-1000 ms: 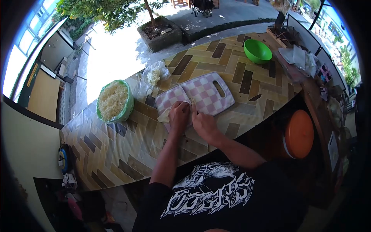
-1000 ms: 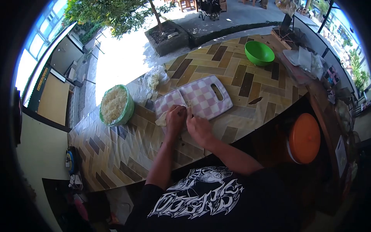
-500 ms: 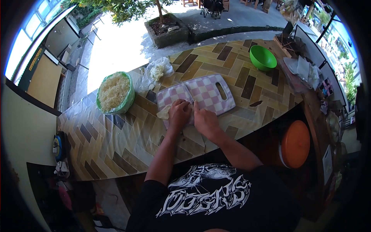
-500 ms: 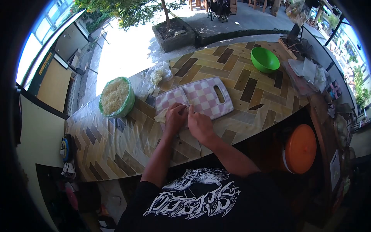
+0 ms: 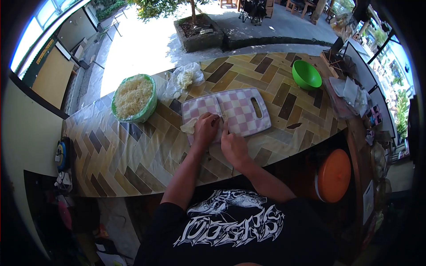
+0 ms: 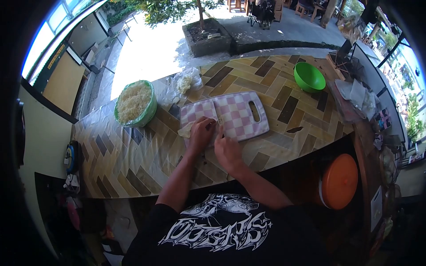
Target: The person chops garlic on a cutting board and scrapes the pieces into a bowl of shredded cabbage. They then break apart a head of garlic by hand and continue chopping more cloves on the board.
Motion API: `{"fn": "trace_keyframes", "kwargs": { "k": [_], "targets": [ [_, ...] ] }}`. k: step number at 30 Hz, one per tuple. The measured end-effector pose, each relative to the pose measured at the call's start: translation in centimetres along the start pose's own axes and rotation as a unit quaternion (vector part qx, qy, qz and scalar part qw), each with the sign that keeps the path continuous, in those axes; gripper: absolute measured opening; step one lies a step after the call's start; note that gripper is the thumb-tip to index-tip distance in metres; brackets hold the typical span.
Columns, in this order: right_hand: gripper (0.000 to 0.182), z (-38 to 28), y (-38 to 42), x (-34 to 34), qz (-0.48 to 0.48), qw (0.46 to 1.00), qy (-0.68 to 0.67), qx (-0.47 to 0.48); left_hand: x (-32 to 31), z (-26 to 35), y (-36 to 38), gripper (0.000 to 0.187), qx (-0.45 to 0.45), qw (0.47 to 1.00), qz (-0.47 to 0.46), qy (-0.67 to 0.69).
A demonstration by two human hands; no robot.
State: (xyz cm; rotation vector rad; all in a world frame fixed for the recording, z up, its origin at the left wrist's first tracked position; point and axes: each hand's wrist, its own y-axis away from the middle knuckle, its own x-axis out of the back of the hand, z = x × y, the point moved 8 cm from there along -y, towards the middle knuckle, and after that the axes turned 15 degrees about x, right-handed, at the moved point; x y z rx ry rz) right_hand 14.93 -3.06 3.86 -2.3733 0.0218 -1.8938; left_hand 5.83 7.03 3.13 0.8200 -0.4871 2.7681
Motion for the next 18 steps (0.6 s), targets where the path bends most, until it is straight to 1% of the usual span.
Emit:
{"fn": "trace_keyframes", "kwargs": {
  "k": [1,2,5,7,10,13,14,17,18],
  "targets": [
    [0.065,-0.1,-0.1,-0.4,0.005,1.0,0.015,-0.005,0.0,0.1,0.0,0.013,-0.008,1.0,0.006,-0.014],
    [0.065,0.3,-0.2,-0.6,0.009,1.0,-0.005,-0.004,0.0,0.2,0.0,0.012,-0.016,0.999,0.011,-0.028],
    [0.066,0.7,-0.7,1.8,0.017,0.999,-0.051,0.0,0.3,1.0,0.1,0.013,-0.042,0.998,0.027,-0.037],
    [0.066,0.4,-0.3,3.0,0.019,0.998,-0.058,0.008,0.3,1.0,0.2,0.013,-0.036,0.998,0.027,-0.04],
    [0.065,-0.6,0.5,1.0,-0.013,0.999,-0.033,-0.016,0.2,0.9,0.1,0.013,-0.031,0.998,0.029,-0.041],
    [0.065,-0.2,-0.6,-0.5,0.022,0.999,-0.019,-0.029,0.0,0.6,0.1,0.013,-0.028,0.998,0.035,-0.039],
    [0.065,0.5,-1.0,-0.7,0.023,0.999,-0.034,-0.029,0.1,0.5,0.2,0.013,-0.028,0.998,0.038,-0.04],
    [0.067,1.8,-1.2,1.1,0.027,0.997,-0.072,-0.024,1.3,0.5,0.1,0.011,-0.003,0.996,0.094,-0.009],
    [0.069,1.7,-0.7,1.8,0.026,0.997,-0.075,-0.015,1.9,0.8,0.0,0.011,-0.013,0.992,0.124,-0.001]
  ]
}}
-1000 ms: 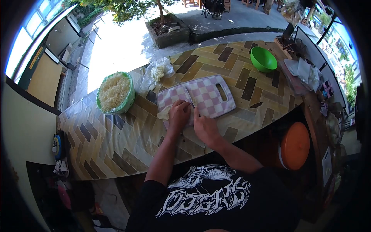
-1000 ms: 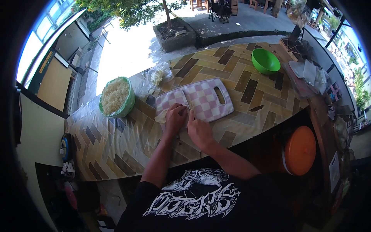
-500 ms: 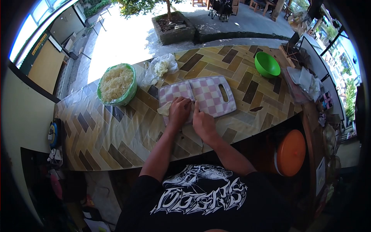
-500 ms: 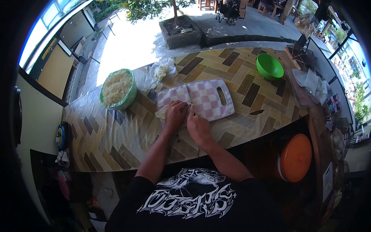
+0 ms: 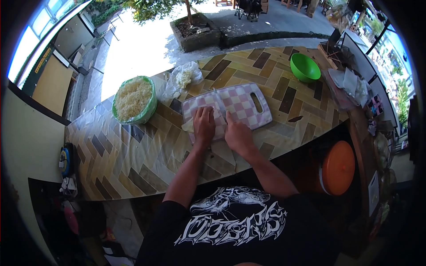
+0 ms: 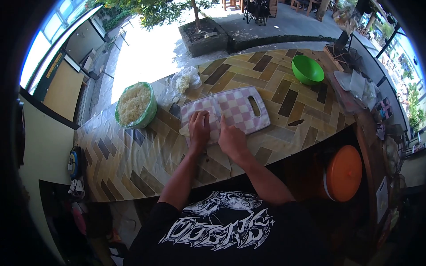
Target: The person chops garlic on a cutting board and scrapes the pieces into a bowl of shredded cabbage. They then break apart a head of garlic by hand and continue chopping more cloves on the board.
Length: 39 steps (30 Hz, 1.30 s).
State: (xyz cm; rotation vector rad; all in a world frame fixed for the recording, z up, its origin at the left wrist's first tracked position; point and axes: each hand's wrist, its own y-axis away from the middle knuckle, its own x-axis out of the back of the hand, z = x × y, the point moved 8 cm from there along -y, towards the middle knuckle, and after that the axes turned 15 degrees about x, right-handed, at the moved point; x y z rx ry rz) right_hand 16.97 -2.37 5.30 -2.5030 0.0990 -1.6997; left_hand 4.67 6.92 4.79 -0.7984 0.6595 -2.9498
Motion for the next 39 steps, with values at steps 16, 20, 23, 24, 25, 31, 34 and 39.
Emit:
{"fn": "trace_keyframes", "kwargs": {
  "k": [16,20,23,24,25,31,34,39],
  "targets": [
    [0.059,3.7,6.3,3.2,-0.041,0.999,0.02,-0.023,-1.0,0.5,0.1,0.014,-0.006,0.996,-0.079,-0.039],
    [0.059,3.3,6.0,3.2,-0.03,0.999,0.03,-0.02,-1.9,0.9,0.9,0.014,-0.034,0.99,-0.128,-0.038],
    [0.06,2.2,5.3,2.2,-0.02,0.999,0.028,-0.019,-2.0,1.0,0.8,0.013,-0.025,0.99,-0.131,-0.04],
    [0.061,1.9,5.0,1.6,-0.021,0.999,0.021,-0.023,-2.1,0.9,0.8,0.013,-0.026,0.99,-0.132,-0.038],
    [0.062,1.6,4.7,1.2,-0.021,0.999,0.012,-0.028,-2.2,0.7,0.8,0.014,-0.027,0.99,-0.133,-0.036],
    [0.068,-0.7,3.9,-0.1,-0.039,0.998,0.05,0.013,-2.2,0.4,1.1,0.012,-0.042,0.993,-0.103,-0.05],
    [0.071,-0.6,2.9,-1.1,-0.026,0.996,0.072,0.038,-2.1,0.4,0.9,0.011,-0.05,0.992,-0.1,-0.051],
    [0.068,-1.1,1.3,1.8,-0.036,0.999,0.035,0.019,-1.9,0.5,1.0,0.013,-0.052,0.991,-0.106,-0.056]
  ]
}}
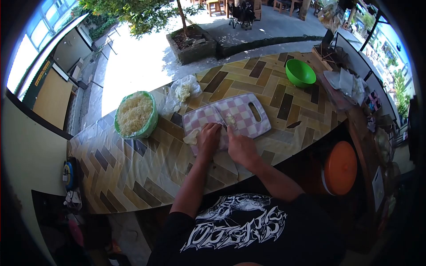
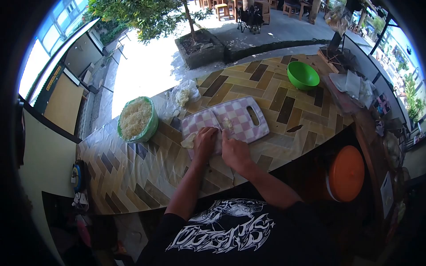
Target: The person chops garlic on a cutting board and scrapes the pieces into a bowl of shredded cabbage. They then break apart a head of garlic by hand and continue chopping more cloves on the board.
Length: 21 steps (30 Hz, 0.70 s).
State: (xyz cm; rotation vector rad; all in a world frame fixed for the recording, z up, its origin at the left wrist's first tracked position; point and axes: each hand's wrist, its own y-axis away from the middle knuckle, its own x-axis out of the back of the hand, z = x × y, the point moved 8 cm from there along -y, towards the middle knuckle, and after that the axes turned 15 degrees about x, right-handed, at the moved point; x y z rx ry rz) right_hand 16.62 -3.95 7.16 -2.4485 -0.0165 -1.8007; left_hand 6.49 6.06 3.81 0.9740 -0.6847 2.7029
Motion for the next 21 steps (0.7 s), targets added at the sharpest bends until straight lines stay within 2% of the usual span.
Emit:
{"fn": "trace_keyframes", "kwargs": {
  "k": [4,7,13,16,19,21],
  "targets": [
    [0.067,-1.0,0.7,-1.4,0.003,1.0,0.028,0.007,-0.2,-0.1,-0.1,0.013,-0.002,1.0,-0.007,0.006],
    [0.068,-0.7,0.1,-2.8,0.041,0.999,0.031,0.001,-0.1,-0.2,-0.1,0.014,0.006,1.0,-0.011,0.01],
    [0.066,-0.6,-0.5,-0.5,0.003,1.0,-0.002,-0.002,-0.1,-0.2,-0.2,0.014,0.002,1.0,-0.013,0.021],
    [0.066,-0.8,-0.3,-3.4,0.015,0.999,0.041,-0.006,0.3,0.2,-0.2,0.014,-0.001,1.0,-0.011,0.02],
    [0.067,-0.7,-1.4,-3.4,0.067,0.996,0.052,0.007,0.5,0.9,0.0,0.015,0.007,1.0,-0.011,0.025],
    [0.067,-0.4,-1.8,-2.4,0.036,0.999,0.03,0.006,0.8,1.2,0.1,0.017,0.004,1.0,-0.011,0.026]
  ]
}}
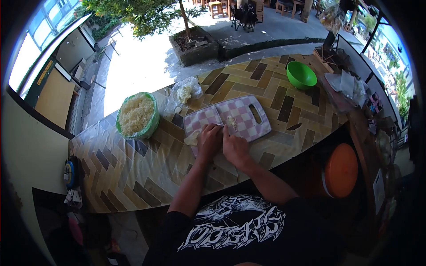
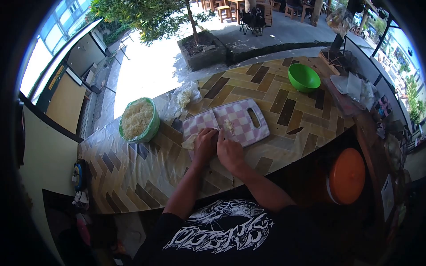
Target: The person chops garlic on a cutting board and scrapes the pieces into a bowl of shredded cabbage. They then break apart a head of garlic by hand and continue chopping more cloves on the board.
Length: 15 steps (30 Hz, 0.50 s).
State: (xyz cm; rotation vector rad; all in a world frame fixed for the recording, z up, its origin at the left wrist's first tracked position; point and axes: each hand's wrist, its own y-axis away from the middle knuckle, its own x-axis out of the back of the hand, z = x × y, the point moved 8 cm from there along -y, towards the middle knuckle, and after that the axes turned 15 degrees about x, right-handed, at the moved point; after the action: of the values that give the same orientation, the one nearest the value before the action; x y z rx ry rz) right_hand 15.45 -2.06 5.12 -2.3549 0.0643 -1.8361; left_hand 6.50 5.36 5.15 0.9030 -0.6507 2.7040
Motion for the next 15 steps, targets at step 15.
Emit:
{"fn": "trace_keyframes", "kwargs": {
  "k": [15],
  "targets": [
    [0.067,-0.4,1.0,0.8,-0.007,1.0,-0.006,0.006,-0.8,-1.9,-0.3,0.014,0.011,1.0,0.009,0.014]
  ]
}}
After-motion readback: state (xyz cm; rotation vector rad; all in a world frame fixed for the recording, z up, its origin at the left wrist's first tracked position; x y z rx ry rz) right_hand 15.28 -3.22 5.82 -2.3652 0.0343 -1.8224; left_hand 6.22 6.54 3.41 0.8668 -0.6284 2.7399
